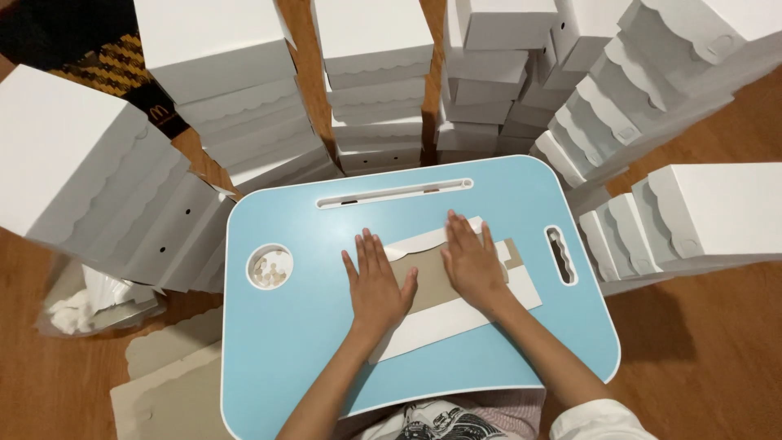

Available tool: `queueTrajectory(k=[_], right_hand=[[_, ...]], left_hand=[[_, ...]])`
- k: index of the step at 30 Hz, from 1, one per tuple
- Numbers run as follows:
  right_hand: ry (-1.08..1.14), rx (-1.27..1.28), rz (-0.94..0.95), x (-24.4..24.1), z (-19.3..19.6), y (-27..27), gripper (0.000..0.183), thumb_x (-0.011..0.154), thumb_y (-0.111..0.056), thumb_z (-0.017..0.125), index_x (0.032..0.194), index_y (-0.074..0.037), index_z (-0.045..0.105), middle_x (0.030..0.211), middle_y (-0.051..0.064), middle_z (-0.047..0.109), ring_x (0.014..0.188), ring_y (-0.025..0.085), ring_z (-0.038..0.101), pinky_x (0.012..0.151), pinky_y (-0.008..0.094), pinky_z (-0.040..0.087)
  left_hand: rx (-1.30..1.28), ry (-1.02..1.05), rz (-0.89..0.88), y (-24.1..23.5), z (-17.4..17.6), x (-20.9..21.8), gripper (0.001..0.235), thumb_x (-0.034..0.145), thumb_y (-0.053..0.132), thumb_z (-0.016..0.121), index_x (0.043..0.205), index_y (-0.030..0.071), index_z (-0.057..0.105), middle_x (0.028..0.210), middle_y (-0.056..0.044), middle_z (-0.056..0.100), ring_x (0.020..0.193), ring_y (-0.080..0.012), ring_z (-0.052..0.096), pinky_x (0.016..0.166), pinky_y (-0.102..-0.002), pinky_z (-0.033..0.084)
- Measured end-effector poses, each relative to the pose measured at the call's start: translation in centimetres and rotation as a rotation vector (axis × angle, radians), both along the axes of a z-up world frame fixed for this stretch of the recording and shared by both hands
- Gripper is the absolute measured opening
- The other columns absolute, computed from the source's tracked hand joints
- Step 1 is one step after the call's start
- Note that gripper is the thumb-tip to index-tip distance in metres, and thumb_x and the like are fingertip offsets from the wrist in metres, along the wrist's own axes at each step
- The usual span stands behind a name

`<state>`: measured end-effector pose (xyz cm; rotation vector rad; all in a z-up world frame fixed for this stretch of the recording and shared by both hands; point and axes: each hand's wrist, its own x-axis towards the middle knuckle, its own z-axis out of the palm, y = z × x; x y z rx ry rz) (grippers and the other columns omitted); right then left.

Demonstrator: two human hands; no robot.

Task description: The person assembles a flat cardboard box by folding its sides and locking the tabs. They place the assembled box on a light blue tray and then pick up a white box from a nearby stack.

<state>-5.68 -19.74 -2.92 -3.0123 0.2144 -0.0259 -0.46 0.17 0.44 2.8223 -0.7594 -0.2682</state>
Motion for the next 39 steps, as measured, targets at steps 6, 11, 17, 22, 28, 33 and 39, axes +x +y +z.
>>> queueTrajectory(k=[6, 11, 17, 22, 28, 33, 39], right_hand=[[0.174, -0.005, 0.303, 0.0, 3.2, 2.7, 0.058, 0.109, -0.037, 0.022, 0.165, -0.021, 0.022, 0.171, 0.003, 0.024, 0.157, 0.026, 0.019, 0.125, 0.057, 0.008], [0.202, 0.035, 0.242, 0.2, 3.9, -0.4, 0.057, 0.108, -0.047, 0.027, 0.161, -0.028, 0.031, 0.170, -0.002, 0.028, 0.156, 0.022, 0.024, 0.125, 0.060, 0.011], [0.153, 0.006, 0.063, -0.1, 2.5, -6.3, 0.060, 0.110, -0.051, 0.019, 0.165, -0.029, 0.023, 0.171, -0.003, 0.026, 0.158, 0.022, 0.021, 0.125, 0.064, 0.008], [0.126, -0.020, 0.008, -0.2, 2.7, -3.7, 0.063, 0.110, -0.049, 0.019, 0.166, -0.020, 0.022, 0.172, 0.005, 0.024, 0.158, 0.025, 0.020, 0.125, 0.064, 0.003], [0.130, -0.022, 0.177, -0.1, 2.5, 2.2, 0.060, 0.111, -0.038, 0.022, 0.164, -0.011, 0.022, 0.171, 0.010, 0.023, 0.158, 0.025, 0.020, 0.126, 0.061, 0.007], [-0.101, 0.094, 0.258, -1.3, 1.8, 1.6, 0.055, 0.109, -0.036, 0.035, 0.158, -0.011, 0.039, 0.167, 0.014, 0.032, 0.154, 0.030, 0.030, 0.122, 0.062, 0.012], [-0.657, 0.142, 0.824, -6.5, -3.1, 6.5, 0.025, 0.097, -0.027, 0.059, 0.116, -0.020, 0.071, 0.111, 0.002, 0.071, 0.109, 0.023, 0.067, 0.099, 0.047, 0.049]], left_hand=[[-0.209, -0.169, -0.209, -1.7, -2.3, -0.5, 0.070, 0.098, 0.034, 0.031, 0.156, -0.004, 0.035, 0.164, -0.026, 0.032, 0.156, -0.0367, 0.023, 0.124, -0.060, 0.000], [-0.106, 0.018, -0.171, -0.1, -0.5, 1.3, 0.079, 0.100, 0.051, 0.025, 0.161, 0.002, 0.025, 0.170, -0.020, 0.020, 0.159, -0.0339, 0.014, 0.124, -0.061, -0.002], [-0.039, 0.005, -0.086, 1.3, -0.7, 3.1, 0.084, 0.103, 0.060, 0.023, 0.164, 0.003, 0.017, 0.172, -0.019, 0.013, 0.160, -0.0329, 0.009, 0.123, -0.065, -0.004], [0.011, -0.008, -0.084, -0.4, -0.5, 1.9, 0.088, 0.102, 0.065, 0.018, 0.164, 0.003, 0.016, 0.173, -0.018, 0.010, 0.160, -0.0334, 0.005, 0.122, -0.068, -0.008], [-0.117, -0.200, -0.277, -2.9, -3.9, -0.2, 0.069, 0.101, 0.036, 0.026, 0.161, 0.003, 0.030, 0.169, -0.016, 0.029, 0.157, -0.0305, 0.023, 0.125, -0.060, 0.000], [-0.176, -0.050, -0.275, -0.6, -0.4, 1.4, 0.071, 0.100, 0.049, 0.033, 0.160, 0.010, 0.037, 0.166, -0.011, 0.037, 0.154, -0.0283, 0.031, 0.125, -0.059, 0.011], [-0.288, -0.274, -0.171, 0.4, -3.8, 6.1, 0.024, 0.103, 0.033, 0.053, 0.111, 0.026, 0.075, 0.101, 0.008, 0.066, 0.098, -0.0151, 0.064, 0.079, -0.033, 0.053]])
